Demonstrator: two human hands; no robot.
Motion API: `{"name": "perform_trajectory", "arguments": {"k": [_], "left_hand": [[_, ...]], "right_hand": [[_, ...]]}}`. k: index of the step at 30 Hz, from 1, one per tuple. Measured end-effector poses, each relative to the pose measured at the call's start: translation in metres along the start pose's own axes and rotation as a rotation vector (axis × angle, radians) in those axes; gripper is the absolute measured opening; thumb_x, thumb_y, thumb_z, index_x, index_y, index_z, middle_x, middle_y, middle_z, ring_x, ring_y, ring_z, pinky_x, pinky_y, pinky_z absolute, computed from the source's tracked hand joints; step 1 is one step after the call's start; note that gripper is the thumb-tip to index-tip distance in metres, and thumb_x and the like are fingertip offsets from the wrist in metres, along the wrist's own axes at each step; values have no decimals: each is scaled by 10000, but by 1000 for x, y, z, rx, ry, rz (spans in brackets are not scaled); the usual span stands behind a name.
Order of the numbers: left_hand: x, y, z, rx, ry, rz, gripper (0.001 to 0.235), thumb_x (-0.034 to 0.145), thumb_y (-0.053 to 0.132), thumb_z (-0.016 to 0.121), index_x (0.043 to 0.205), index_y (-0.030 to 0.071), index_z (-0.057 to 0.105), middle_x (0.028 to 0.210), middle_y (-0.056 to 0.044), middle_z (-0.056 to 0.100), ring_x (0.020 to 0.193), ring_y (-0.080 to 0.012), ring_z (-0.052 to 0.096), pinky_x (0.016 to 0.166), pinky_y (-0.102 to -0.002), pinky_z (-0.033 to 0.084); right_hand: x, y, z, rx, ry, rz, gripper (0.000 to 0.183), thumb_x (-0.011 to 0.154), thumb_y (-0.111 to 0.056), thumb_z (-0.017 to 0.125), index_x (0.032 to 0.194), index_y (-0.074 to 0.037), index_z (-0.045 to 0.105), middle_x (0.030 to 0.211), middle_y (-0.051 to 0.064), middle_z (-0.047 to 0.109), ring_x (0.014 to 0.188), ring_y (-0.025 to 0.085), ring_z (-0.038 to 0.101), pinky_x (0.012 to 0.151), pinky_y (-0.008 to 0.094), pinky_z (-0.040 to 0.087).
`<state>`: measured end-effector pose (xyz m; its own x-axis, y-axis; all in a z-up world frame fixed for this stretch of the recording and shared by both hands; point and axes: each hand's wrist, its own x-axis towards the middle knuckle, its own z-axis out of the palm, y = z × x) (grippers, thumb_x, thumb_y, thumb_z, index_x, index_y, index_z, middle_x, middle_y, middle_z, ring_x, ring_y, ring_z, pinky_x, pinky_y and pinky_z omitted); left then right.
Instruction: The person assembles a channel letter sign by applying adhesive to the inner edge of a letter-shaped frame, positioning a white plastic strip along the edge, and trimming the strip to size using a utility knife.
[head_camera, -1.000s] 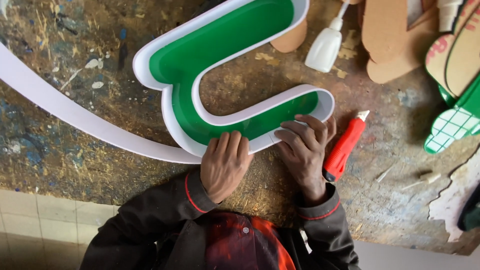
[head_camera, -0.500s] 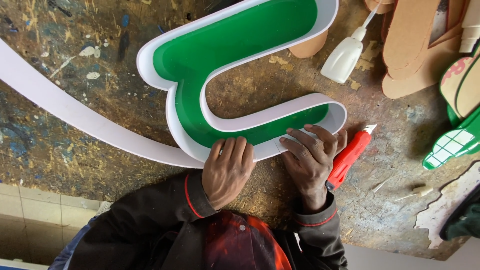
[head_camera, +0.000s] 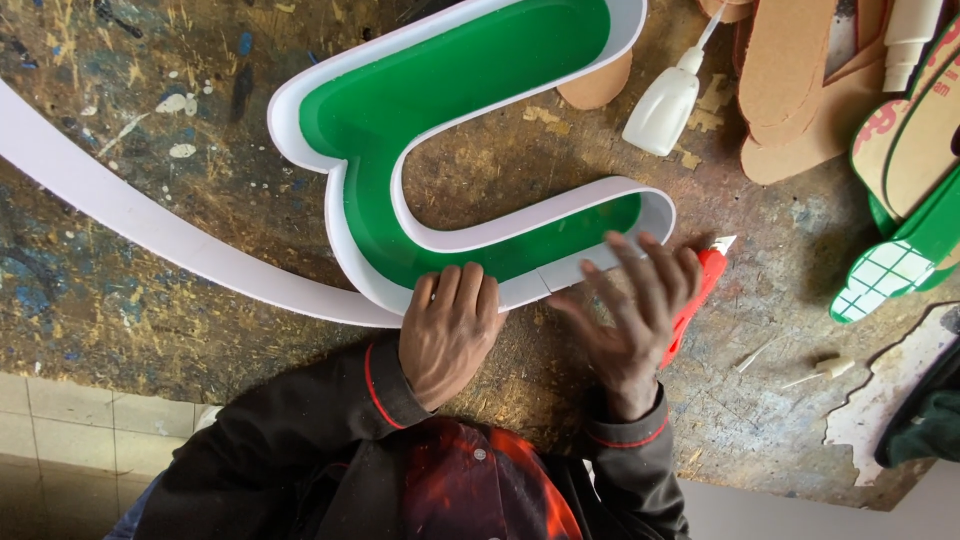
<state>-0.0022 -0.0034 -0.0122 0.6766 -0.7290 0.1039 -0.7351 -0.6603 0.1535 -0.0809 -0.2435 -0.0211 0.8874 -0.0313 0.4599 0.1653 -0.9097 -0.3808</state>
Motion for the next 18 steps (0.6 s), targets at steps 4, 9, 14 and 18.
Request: {"name": "perform_trajectory", "arguments": {"k": [4, 9, 14, 18], "left_hand": [[1, 0, -1, -3, -11, -15, 251, 980, 370, 888, 941, 180, 730, 913, -24, 642, 893, -204, 693, 850, -391, 539], [2, 2, 0, 9, 13, -23, 217, 993, 335, 875, 966, 167, 740, 939, -43, 683, 908, -221, 704, 855, -386, 547], [-2, -1, 4, 33, 36, 12, 220, 992, 330, 859, 969, 148, 739, 955, -49, 668, 900, -214, 706, 836, -380, 548], [-3, 1, 0, 54, 55, 20, 295, 1000, 372, 857, 998, 103, 738, 997, -67, 654, 931, -225, 704, 835, -379, 540]], "right_hand": [[-24, -10, -32, -176, 98, 469, 457, 1097, -417, 892, 1389, -117, 709, 1477, 186, 661, 1397, 399, 569, 1191, 619, 501], [-18, -36, -49, -197, -4, 1026, 692, 1094, -288, 869, 1608, -29, 486, 1501, 278, 500, 1362, 485, 509, 1096, 700, 511], [-10, -53, -63, 140, 111, 1101, 515, 1183, -244, 578, 1622, -5, 457, 1253, 258, 632, 1166, 464, 678, 1025, 677, 572], [-31, -83, -69, 470, 110, 1113, 557, 1207, -467, 391, 1487, -7, 534, 1022, 123, 680, 826, 190, 699, 672, 354, 616]]}}
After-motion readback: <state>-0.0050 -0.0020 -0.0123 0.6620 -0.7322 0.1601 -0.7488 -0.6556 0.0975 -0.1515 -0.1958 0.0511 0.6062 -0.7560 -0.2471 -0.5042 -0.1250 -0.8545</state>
